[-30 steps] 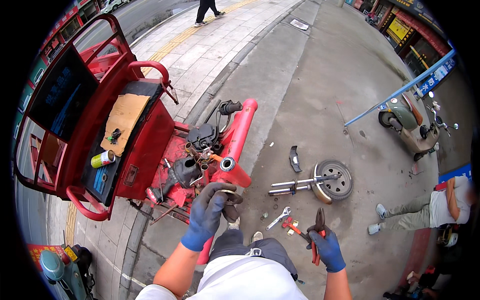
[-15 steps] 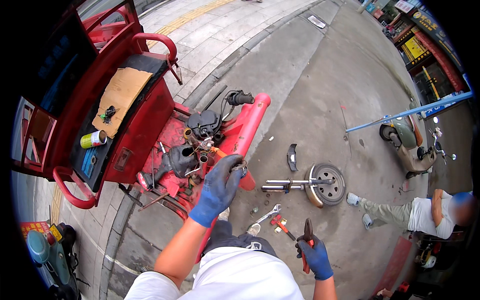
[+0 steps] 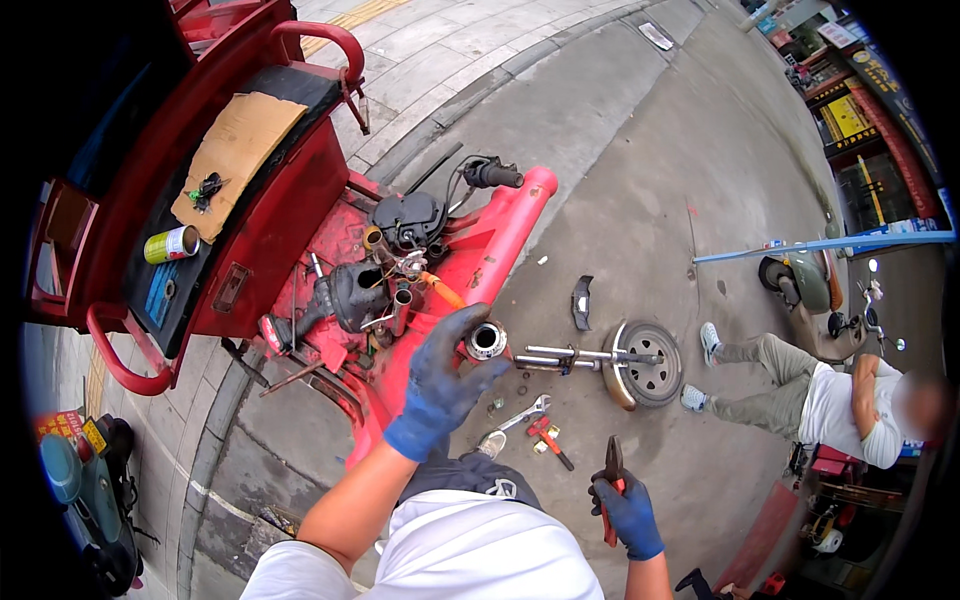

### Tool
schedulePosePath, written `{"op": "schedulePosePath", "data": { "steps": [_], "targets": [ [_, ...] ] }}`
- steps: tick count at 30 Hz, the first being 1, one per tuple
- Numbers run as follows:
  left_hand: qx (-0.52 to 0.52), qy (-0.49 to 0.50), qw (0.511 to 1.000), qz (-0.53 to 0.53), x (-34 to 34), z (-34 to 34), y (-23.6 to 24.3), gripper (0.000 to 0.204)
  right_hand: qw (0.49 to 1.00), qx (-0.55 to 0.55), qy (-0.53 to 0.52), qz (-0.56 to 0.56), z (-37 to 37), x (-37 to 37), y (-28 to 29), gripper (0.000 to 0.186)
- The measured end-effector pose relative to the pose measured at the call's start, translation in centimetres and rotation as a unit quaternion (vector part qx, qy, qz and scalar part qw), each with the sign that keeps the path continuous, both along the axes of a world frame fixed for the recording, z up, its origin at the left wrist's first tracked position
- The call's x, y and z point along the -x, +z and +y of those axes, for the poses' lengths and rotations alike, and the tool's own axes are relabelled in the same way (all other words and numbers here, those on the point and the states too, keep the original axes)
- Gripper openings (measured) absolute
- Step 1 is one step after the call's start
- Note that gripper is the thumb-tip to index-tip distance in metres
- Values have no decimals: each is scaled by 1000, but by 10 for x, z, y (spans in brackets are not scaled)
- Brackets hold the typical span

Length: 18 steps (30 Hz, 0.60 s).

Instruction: The person applies blue grease to a metal fork assembly using a screwdriver, then uses pliers to manipulate a metal ring. The person handles the fork assembly and a red vehicle frame, moving between the ground and the vehicle during the repair process.

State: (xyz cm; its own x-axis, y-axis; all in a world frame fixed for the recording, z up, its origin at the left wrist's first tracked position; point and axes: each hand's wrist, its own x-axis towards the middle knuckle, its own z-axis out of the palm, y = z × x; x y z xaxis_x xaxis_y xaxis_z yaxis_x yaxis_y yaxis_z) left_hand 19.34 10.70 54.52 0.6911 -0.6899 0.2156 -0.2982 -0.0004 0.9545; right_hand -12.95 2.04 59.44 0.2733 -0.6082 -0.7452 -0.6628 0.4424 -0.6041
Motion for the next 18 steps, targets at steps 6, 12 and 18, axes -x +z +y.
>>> {"op": "schedulePosePath", "data": {
  "steps": [6,12,18],
  "targets": [
    [-6,-27,997,69,-4,-4,0,66,999,23,26,15,-7,-14,4,24],
    [-11,-52,996,72,-6,-3,-15,76,994,52,92,30,-20,-54,33,23],
    [55,-39,985,160,-1,0,-15,86,993,78,85,13,-22,-68,38,23]
  ]
}}
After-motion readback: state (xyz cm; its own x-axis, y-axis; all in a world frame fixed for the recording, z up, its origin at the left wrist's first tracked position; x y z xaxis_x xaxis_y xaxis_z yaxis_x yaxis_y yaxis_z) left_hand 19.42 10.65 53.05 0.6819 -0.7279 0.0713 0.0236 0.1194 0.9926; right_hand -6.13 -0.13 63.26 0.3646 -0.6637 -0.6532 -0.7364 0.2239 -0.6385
